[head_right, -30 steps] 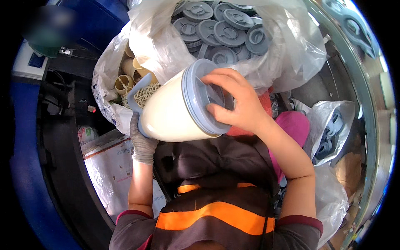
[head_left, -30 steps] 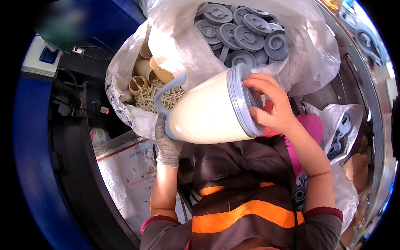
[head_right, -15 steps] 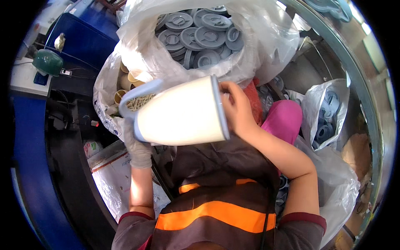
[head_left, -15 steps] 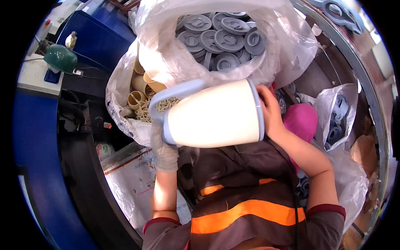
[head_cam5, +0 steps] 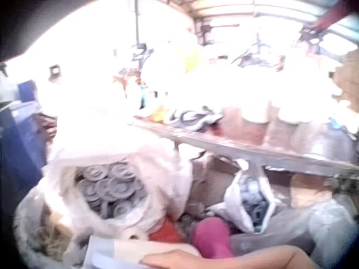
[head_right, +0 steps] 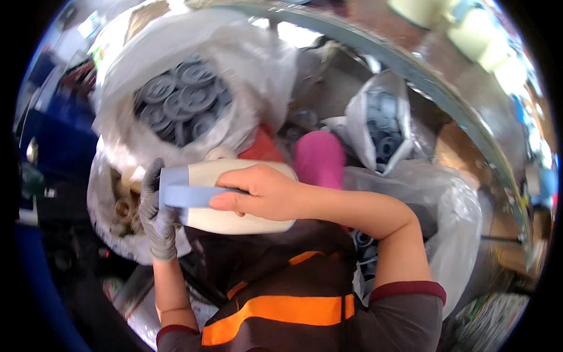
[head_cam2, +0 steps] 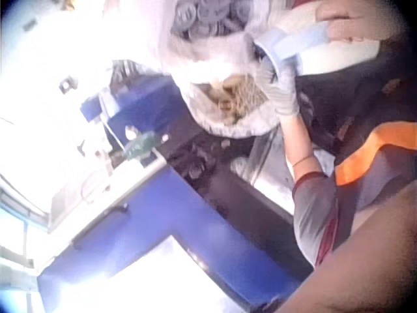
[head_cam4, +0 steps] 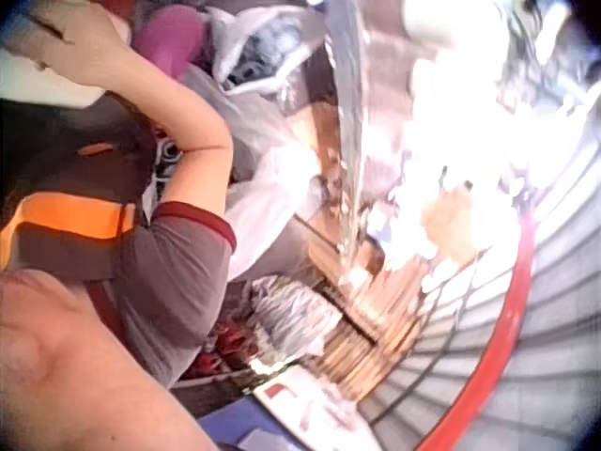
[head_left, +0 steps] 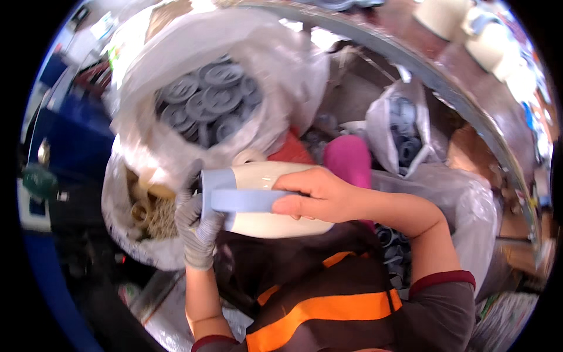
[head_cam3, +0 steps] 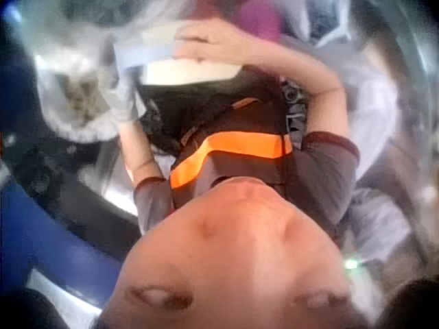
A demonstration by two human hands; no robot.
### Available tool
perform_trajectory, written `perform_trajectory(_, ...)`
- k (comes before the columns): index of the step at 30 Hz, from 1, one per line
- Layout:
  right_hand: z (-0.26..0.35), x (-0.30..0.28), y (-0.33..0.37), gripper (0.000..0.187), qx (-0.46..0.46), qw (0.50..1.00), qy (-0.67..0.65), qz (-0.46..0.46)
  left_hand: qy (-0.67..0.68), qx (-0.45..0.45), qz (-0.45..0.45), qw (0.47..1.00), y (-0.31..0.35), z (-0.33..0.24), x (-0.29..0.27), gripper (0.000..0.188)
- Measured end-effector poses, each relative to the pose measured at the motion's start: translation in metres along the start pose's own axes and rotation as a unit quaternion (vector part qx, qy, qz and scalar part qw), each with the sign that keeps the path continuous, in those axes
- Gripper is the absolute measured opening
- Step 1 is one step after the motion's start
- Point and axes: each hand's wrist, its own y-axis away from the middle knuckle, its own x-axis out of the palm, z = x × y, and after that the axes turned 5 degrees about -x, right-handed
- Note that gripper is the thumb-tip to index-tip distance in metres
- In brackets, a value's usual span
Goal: The person assembles carafes by picking up a beige pitcher body, fitting a blue lid with a handle onto the top, and pressing it down firmly by hand to secure it.
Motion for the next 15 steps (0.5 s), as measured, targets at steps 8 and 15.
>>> perform_trajectory(8,0.056,-0.121,0.084,0.046,-0.344,0.717,0.086,-0.601,0.048,-0.087,0.016,0.995,-0.018,-0.006,0.037,0.025)
perform_trajectory(15,0.047,-0.262,0.110,0.046,-0.301,0.610,0.233,-0.695,0.081,-0.157,0.106,0.978,0.007,0.007,0.050,0.025)
